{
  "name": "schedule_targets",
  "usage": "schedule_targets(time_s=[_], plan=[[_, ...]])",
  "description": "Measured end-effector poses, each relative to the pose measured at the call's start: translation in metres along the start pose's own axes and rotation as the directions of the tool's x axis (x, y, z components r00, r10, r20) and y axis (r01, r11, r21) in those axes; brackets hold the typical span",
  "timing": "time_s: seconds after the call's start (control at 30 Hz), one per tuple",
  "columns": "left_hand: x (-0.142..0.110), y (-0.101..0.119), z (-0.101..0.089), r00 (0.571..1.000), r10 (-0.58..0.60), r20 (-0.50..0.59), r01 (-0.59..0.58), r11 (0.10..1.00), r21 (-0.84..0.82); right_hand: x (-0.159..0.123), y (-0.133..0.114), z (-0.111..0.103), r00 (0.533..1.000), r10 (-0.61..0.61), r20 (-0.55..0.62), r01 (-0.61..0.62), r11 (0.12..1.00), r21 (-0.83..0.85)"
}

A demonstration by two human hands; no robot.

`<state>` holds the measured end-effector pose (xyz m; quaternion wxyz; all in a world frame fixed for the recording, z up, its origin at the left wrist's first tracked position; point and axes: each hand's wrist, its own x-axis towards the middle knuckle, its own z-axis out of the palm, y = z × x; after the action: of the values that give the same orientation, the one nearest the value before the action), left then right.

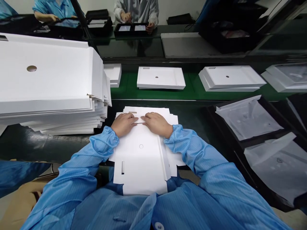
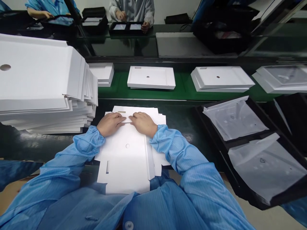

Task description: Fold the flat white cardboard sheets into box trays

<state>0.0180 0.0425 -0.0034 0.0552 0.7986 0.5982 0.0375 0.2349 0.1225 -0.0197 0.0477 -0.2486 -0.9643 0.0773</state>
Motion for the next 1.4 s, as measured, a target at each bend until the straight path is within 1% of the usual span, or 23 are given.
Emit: schedule_targets(time_s=[0.1,0.23,0.33,0.4,0.5,0.6,0.7,0.9,0.97,1.07,1.13,1.23,1.4], plan=[[0.0,-0.003,0.004,0.999,-0.004,-0.041,0.003,1.0,-0.022,-0.001,0.0,0.001,0.998,0.02,-0.054,-0.019,1.0,0.022],[0.001,-0.009,0.008,0.996,-0.062,-0.066,0.056,0.995,-0.081,-0.001,0.003,0.004,0.994,0.062,-0.093,-0.051,0.992,0.113],[0.003,-0.01,0.006,0.994,-0.102,-0.045,0.096,0.987,-0.127,0.002,0.008,0.005,0.992,0.102,-0.073,-0.083,0.971,0.224],[0.003,-0.009,0.001,0.995,-0.101,0.004,0.101,0.988,-0.12,0.003,0.008,0.002,0.995,0.098,-0.028,-0.088,0.964,0.251],[0.004,-0.001,-0.007,0.997,-0.05,0.063,0.053,0.997,-0.049,0.001,0.003,-0.006,0.999,0.042,0.018,-0.045,0.986,0.163],[0.003,0.01,-0.01,0.997,0.005,0.074,-0.009,0.999,0.052,-0.002,-0.007,-0.01,0.999,-0.035,0.035,0.034,0.999,0.013],[0.001,0.016,-0.007,0.997,0.036,0.062,-0.043,0.993,0.114,-0.004,-0.015,-0.009,0.996,-0.069,0.061,0.073,0.995,-0.068],[-0.007,0.013,0.005,0.986,0.161,-0.053,-0.152,0.978,0.146,-0.01,-0.017,-0.004,0.993,-0.086,0.083,0.094,0.991,-0.097],[-0.008,0.012,0.008,0.982,0.17,-0.078,-0.156,0.975,0.156,-0.011,-0.016,-0.005,0.995,-0.065,0.077,0.071,0.994,-0.077],[-0.006,0.013,0.009,0.984,0.151,-0.091,-0.135,0.977,0.164,-0.008,-0.017,-0.008,0.996,-0.038,0.078,0.043,0.997,-0.07],[-0.003,0.016,0.009,0.987,0.146,-0.072,-0.13,0.974,0.185,-0.004,-0.02,-0.01,0.994,-0.044,0.103,0.054,0.994,-0.097],[0.002,0.019,0.008,0.988,0.157,-0.007,-0.151,0.96,0.237,0.002,-0.025,-0.013,0.99,-0.051,0.135,0.069,0.988,-0.138],[0.008,0.019,0.004,0.986,0.154,0.069,-0.167,0.956,0.242,0.009,-0.024,-0.014,0.988,-0.071,0.137,0.091,0.986,-0.142]])
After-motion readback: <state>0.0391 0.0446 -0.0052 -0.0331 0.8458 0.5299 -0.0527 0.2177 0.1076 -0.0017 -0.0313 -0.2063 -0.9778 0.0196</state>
